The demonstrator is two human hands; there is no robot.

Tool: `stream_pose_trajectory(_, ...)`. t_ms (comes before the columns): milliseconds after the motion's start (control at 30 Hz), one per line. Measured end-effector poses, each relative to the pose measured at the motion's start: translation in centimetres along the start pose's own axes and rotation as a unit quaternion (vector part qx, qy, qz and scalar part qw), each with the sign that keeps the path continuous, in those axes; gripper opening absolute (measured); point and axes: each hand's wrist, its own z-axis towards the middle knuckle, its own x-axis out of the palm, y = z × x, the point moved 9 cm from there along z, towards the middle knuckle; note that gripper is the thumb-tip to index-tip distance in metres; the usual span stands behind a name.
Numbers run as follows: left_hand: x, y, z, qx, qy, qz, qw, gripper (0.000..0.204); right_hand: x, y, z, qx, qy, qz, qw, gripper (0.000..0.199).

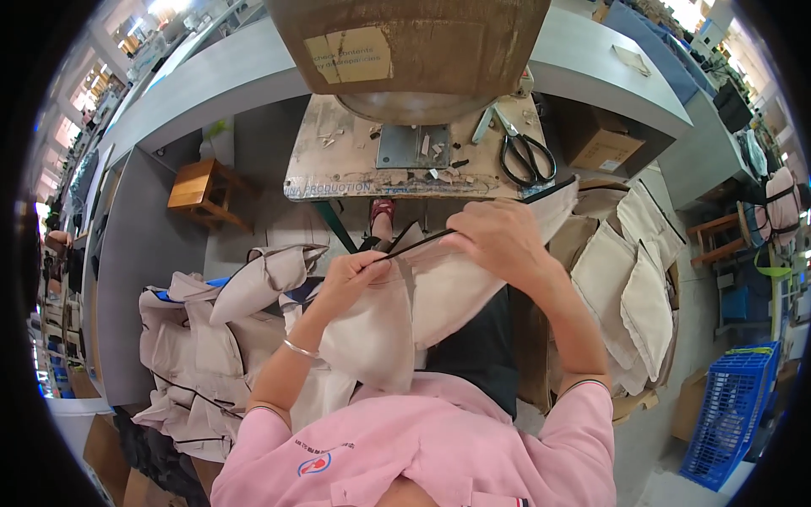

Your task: Operating a heat-press machine to bond or press fabric components for bag manufacturing.

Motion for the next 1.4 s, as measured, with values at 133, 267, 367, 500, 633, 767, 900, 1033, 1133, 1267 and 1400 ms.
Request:
stream_pose_trajectory(133, -1.5, -7.6, 1.5, 0.166, -0.038, -0.022, 0.985, 0.019, -5.2, -2.7, 0.6, 0.057, -0.070, 0.033, 0.995, 0.018)
stream_pose_trajectory(267, -2.1, -13.2, 3.8, 0.234, -0.026, -0.021, 0.972, 0.018, -7.3, -7.2, 0.6, 0.162, -0.106, 0.187, 0.963, 0.018)
stream_pose_trajectory(367, -2.2, -13.0, 8.1, 0.171, -0.011, -0.022, 0.985, 0.014, -6.0, -10.0, 1.3, 0.205, -0.086, 0.190, 0.956, 0.020)
stream_pose_trajectory(500, -2.9, -10.7, 12.1, 0.131, -0.023, -0.030, 0.991, 0.018, -3.9, -12.7, 3.1, 0.206, -0.084, 0.194, 0.956, 0.023)
stream_pose_trajectory(633, -3.2, -9.1, 14.2, 0.103, 0.020, -0.173, 0.979, 0.014, -2.1, -14.2, 4.5, 0.208, -0.057, 0.193, 0.957, 0.026)
stream_pose_trajectory(767, -3.9, -8.3, 14.8, 0.056, 0.021, -0.225, 0.973, 0.015, -1.4, -14.9, 5.2, 0.216, -0.046, 0.187, 0.957, 0.028)
stream_pose_trajectory(900, -4.3, -8.8, 15.0, 0.065, 0.006, -0.242, 0.968, 0.017, -1.5, -14.9, 5.8, 0.194, -0.064, 0.201, 0.958, 0.028)
stream_pose_trajectory(1033, -4.8, -8.7, 15.4, 0.067, -0.010, -0.246, 0.967, 0.018, -1.7, -14.7, 6.0, 0.184, -0.065, 0.206, 0.959, 0.027)
stream_pose_trajectory(1133, -5.1, -8.6, 15.7, 0.073, -0.012, -0.269, 0.960, 0.019, -2.1, -14.5, 6.1, 0.187, -0.062, 0.202, 0.959, 0.026)
stream_pose_trajectory(1267, -4.9, -8.3, 15.8, 0.086, 0.000, -0.312, 0.946, 0.018, -2.6, -14.1, 6.2, 0.203, -0.046, 0.187, 0.960, 0.026)
stream_pose_trajectory(1400, -7.5, -8.5, 15.4, 0.124, -0.095, -0.330, 0.931, 0.018, -4.9, -14.3, 4.7, 0.237, -0.067, 0.114, 0.962, 0.027)
